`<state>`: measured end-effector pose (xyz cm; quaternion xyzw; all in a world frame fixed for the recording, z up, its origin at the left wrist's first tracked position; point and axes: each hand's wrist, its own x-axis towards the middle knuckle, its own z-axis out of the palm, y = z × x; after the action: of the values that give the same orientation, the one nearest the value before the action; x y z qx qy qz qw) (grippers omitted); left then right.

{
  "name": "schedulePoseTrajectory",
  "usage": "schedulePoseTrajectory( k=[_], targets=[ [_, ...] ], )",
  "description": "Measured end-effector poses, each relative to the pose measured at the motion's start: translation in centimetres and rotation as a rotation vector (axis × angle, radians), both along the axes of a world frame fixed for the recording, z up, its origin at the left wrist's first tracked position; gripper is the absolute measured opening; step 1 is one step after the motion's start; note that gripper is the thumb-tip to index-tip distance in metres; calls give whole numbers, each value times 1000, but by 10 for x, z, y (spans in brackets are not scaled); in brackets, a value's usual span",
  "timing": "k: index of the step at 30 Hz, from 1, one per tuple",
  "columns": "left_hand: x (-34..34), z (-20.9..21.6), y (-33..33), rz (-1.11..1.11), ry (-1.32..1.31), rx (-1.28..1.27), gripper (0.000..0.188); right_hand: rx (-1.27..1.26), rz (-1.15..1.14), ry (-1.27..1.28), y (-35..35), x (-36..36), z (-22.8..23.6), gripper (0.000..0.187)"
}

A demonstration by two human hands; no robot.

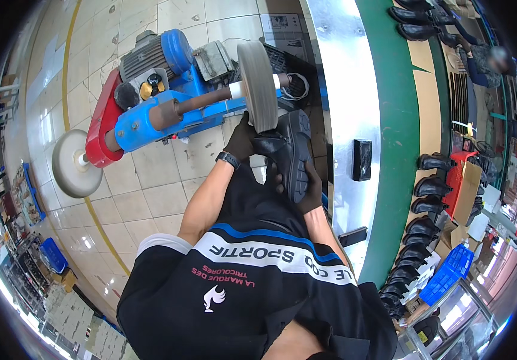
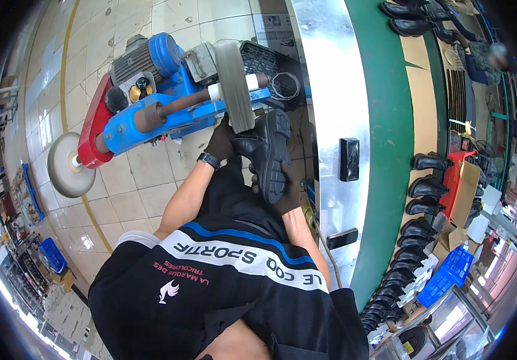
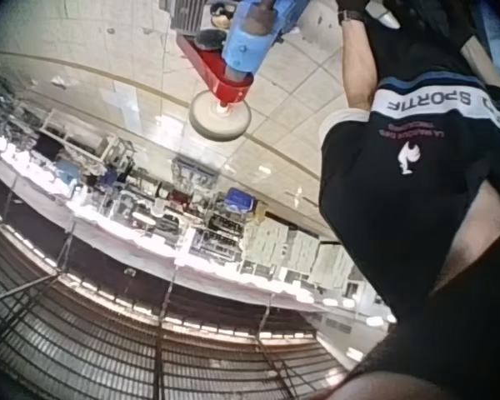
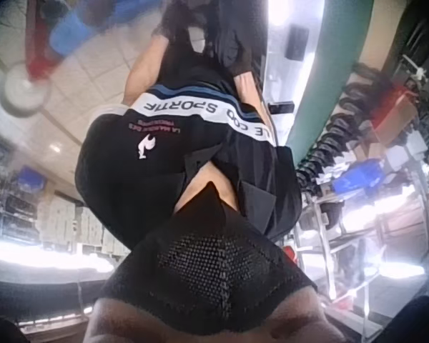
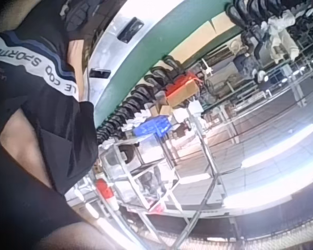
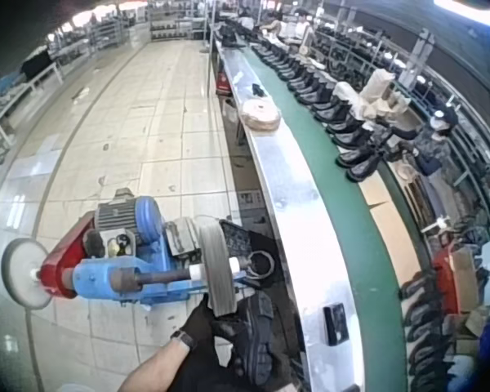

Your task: The person repeatedly picks up black leather boots from a green conveyor belt and presses them against a rotating buffing wheel to polish the soles and sides. After each boot is treated, it is placed back onto the moving belt. The process is repeated for multiple boots in a continuous assembly-line fashion.

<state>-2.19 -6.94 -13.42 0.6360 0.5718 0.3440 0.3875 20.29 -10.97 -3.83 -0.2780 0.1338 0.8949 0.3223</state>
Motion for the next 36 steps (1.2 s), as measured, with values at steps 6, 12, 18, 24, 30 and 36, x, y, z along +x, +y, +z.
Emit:
schedulePoseTrajectory(
  k=[6, 12, 18, 24, 30, 36],
  targets=[
    [-10, -32, -35, -146, -27, -274, 39, 119, 118, 29, -21, 6, 26, 74],
    [-16, -21, -19, 127, -1015, -589, 51, -37, 34, 81, -28, 0, -1, 71],
    [-9, -39, 0, 122, -1481, -1043, 61, -13, -19, 25, -27, -9, 2, 69],
    [7, -13, 12, 146, -1758, -811, 64, -48, -142, 142, -26, -13, 3, 68],
    [-3, -63, -2, 152, -1617, -847, 63, -85, -119, 186, -12, -24, 6, 72],
    [-27, 7, -11, 364, -1202, -931, 35, -254, -95, 205, -9, -31, -9, 67]
  ],
)
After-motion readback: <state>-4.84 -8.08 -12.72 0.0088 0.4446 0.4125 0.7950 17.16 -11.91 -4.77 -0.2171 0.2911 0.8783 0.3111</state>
